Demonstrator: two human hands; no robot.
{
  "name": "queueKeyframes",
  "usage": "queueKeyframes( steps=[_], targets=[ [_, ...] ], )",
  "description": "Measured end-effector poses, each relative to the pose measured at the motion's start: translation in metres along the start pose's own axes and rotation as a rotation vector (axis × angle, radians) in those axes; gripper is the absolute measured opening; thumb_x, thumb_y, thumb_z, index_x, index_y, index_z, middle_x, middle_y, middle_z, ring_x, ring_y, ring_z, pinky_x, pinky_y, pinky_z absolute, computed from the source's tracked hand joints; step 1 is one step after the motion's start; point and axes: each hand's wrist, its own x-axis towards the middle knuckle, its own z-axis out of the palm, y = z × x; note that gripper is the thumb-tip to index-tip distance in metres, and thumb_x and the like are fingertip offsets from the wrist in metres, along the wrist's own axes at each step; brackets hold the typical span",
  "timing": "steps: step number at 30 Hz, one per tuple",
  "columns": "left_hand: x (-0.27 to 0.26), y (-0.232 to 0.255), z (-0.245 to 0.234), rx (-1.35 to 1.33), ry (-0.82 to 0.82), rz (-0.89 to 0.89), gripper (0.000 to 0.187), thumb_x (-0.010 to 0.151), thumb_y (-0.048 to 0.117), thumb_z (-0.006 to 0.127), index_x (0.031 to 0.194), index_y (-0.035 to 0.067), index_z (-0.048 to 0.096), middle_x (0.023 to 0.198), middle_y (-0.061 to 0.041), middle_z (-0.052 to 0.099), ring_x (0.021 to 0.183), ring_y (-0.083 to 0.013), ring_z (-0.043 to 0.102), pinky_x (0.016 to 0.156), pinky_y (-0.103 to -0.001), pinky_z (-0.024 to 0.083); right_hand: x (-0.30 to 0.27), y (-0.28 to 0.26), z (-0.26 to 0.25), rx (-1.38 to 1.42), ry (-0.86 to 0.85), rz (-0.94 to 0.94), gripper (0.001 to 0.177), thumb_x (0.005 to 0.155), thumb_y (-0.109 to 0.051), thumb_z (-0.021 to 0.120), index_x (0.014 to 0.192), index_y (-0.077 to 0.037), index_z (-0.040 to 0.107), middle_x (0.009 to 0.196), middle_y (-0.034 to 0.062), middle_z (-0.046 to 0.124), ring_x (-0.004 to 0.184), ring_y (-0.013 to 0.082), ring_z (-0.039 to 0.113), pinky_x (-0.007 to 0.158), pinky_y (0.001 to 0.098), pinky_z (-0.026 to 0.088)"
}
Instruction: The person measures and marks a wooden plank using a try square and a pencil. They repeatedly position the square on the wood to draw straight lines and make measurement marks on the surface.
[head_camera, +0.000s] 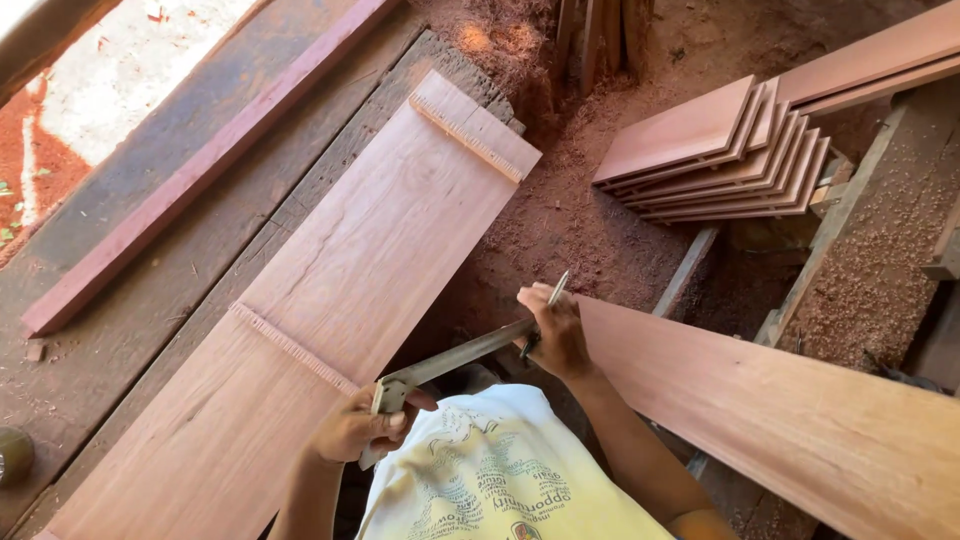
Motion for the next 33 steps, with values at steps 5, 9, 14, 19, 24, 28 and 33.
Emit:
queueKeyframes(
  steps=[5, 9, 14, 19, 24, 28, 33],
  targets=[
    [0.043, -0.004, -0.027, 0.09, 0.301, 0.068, 0.043, 0.094, 0.031, 0.065, 0.118, -0.004, 0.067, 0.073, -0.004, 0.064, 0.061, -0.0155, 0.066, 0.055, -0.031, 0.056, 0.008, 0.041, -0.003, 0.147, -0.254, 0.07, 0.041, 0.087, -0.042, 0.076, 0.112, -0.012, 0.065, 0.1, 0.0115, 0.072, 0.096, 0.033, 0.071, 0.08, 0.0446, 0.058],
    [0.078, -0.021, -0.074, 0.319, 0.715, -0.044, 0.046, 0.095, 0.034, 0.07, 0.112, -0.008, 0.066, 0.077, -0.003, 0.063, 0.062, -0.0138, 0.063, 0.055, -0.03, 0.052, 0.012, 0.041, 0.006, 0.049, -0.246, 0.102, 0.041, 0.083, -0.042, 0.081, 0.104, -0.011, 0.066, 0.086, 0.0125, 0.07, 0.083, 0.0337, 0.071, 0.066, 0.0447, 0.056],
    [0.115, -0.001, -0.095, 1.061, 1.038, 0.04, 0.048, 0.092, 0.039, 0.069, 0.12, 0.001, 0.062, 0.086, -0.018, 0.07, 0.077, -0.0344, 0.07, 0.067, -0.046, 0.054, 0.002, 0.034, 0.035, 0.051, -0.296, 0.432, 0.055, 0.073, -0.045, 0.089, 0.108, -0.009, 0.066, 0.083, 0.0124, 0.074, 0.077, 0.0326, 0.074, 0.063, 0.0426, 0.058],
    [0.141, 0.038, -0.111, 1.249, 1.038, -0.017, 0.04, 0.097, 0.037, 0.063, 0.119, 0.004, 0.059, 0.097, -0.023, 0.068, 0.085, -0.0439, 0.065, 0.072, -0.054, 0.05, 0.016, 0.026, 0.047, 0.207, -0.309, 0.465, 0.061, 0.073, -0.025, 0.088, 0.122, -0.002, 0.059, 0.103, 0.0219, 0.071, 0.094, 0.0385, 0.07, 0.076, 0.0453, 0.057],
    [0.169, 0.054, -0.147, 1.306, 1.098, 0.282, 0.037, 0.097, 0.03, 0.064, 0.121, 0.001, 0.058, 0.104, -0.022, 0.064, 0.093, -0.0432, 0.063, 0.079, -0.052, 0.05, 0.05, 0.042, 0.06, 0.313, -0.296, 0.44, 0.056, 0.079, -0.01, 0.08, 0.129, -0.001, 0.056, 0.119, 0.0271, 0.064, 0.109, 0.0417, 0.063, 0.088, 0.0479, 0.053],
    [0.208, 0.087, -0.154, 1.31, 1.132, 0.329, 0.029, 0.098, 0.026, 0.065, 0.115, 0.003, 0.059, 0.103, -0.018, 0.065, 0.098, -0.0395, 0.062, 0.087, -0.051, 0.048, 0.091, 0.071, 0.062, 0.126, -0.222, 0.271, 0.047, 0.08, -0.011, 0.08, 0.123, -0.006, 0.062, 0.118, 0.0207, 0.069, 0.108, 0.0399, 0.064, 0.093, 0.0478, 0.052],
    [0.281, 0.142, -0.173, 1.397, 1.272, 0.462, 0.032, 0.097, 0.024, 0.066, 0.121, 0.003, 0.058, 0.111, -0.018, 0.064, 0.104, -0.0388, 0.06, 0.088, -0.052, 0.047, 0.156, 0.139, 0.082, 0.075, -0.253, 0.143, 0.04, 0.084, -0.013, 0.079, 0.121, -0.007, 0.066, 0.122, 0.0168, 0.071, 0.109, 0.0413, 0.063, 0.093, 0.0467, 0.051]
  ],
)
